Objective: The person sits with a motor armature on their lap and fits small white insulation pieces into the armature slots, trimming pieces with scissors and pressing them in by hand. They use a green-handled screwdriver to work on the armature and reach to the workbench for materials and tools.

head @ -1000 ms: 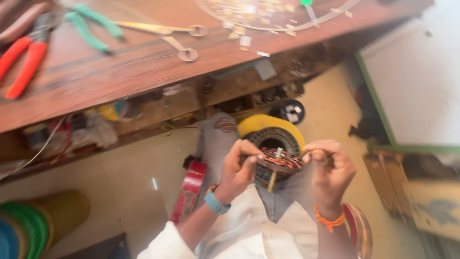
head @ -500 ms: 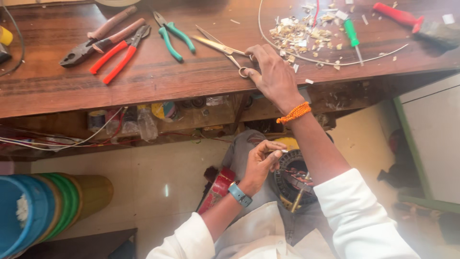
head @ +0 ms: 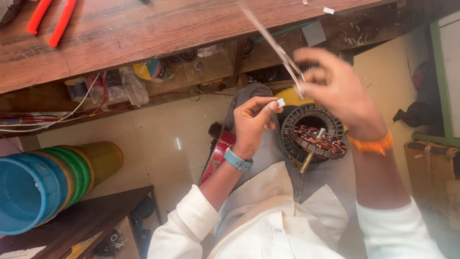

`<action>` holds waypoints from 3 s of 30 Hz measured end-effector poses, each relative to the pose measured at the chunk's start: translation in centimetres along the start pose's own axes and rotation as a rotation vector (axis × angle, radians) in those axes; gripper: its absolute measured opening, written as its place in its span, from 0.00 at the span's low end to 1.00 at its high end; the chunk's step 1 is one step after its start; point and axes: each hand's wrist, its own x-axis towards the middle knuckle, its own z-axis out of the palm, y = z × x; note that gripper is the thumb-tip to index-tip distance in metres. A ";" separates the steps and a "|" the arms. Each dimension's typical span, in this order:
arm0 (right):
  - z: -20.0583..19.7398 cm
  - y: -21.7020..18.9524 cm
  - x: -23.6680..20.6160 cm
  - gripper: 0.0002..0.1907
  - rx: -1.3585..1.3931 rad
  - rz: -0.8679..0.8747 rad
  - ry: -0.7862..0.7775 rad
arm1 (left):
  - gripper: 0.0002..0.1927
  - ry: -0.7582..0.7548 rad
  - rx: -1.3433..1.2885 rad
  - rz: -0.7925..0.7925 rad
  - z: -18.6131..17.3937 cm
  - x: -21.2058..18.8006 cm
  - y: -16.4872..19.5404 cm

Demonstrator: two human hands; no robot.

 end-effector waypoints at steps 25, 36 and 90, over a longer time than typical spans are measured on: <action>-2.2 7.7 -8.6 0.33 0.090 0.342 -0.511 | 0.10 0.045 -0.042 -0.035 2.1 -2.0 4.1; -2.3 6.2 -9.6 0.25 0.041 0.385 -0.438 | 0.10 -0.006 -0.047 -0.042 1.6 -1.7 4.7; 2.4 7.6 -9.2 0.42 0.161 0.200 -0.248 | 0.12 0.015 0.327 0.441 3.5 -3.6 6.4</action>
